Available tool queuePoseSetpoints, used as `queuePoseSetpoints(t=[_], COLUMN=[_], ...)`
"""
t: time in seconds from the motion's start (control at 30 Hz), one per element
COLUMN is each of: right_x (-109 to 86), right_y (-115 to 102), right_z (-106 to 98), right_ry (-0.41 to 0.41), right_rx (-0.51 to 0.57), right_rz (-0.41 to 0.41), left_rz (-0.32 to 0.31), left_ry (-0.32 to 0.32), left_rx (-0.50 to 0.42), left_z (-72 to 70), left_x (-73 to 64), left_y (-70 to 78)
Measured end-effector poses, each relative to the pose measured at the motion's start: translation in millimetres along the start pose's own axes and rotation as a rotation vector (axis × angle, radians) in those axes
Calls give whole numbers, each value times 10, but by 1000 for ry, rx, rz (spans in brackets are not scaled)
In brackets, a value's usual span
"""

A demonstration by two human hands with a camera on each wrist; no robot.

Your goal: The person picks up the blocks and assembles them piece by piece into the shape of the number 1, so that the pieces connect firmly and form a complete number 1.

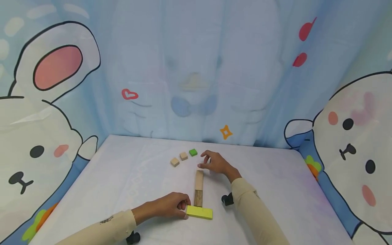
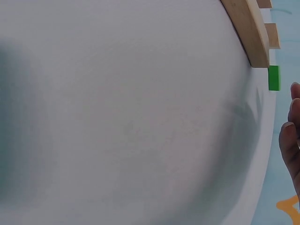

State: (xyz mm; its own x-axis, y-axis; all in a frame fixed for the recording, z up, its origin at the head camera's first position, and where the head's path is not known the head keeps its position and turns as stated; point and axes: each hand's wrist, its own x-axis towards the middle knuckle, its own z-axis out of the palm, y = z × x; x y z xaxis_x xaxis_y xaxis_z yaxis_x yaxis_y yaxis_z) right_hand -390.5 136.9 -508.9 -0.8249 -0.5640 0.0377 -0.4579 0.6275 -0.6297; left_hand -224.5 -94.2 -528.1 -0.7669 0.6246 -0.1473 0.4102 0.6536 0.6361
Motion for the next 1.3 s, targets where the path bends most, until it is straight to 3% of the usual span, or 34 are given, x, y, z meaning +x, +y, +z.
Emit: queuePoseSetpoints(t=[0.43,0.97,1.3], right_x=[289,564,658], right_y=[2,80,110], right_z=[-10,8,44], right_ry=[22,-85,-141], right_rx=[-25,-8,-20], right_rz=[22,117,128], left_rz=[6,-13,-4], left_ry=[3,-9,-6], left_rx=[2,-2,-15], left_z=[-9,-12,-2], left_x=[9,17,21], left_y=[-17,-39,-53])
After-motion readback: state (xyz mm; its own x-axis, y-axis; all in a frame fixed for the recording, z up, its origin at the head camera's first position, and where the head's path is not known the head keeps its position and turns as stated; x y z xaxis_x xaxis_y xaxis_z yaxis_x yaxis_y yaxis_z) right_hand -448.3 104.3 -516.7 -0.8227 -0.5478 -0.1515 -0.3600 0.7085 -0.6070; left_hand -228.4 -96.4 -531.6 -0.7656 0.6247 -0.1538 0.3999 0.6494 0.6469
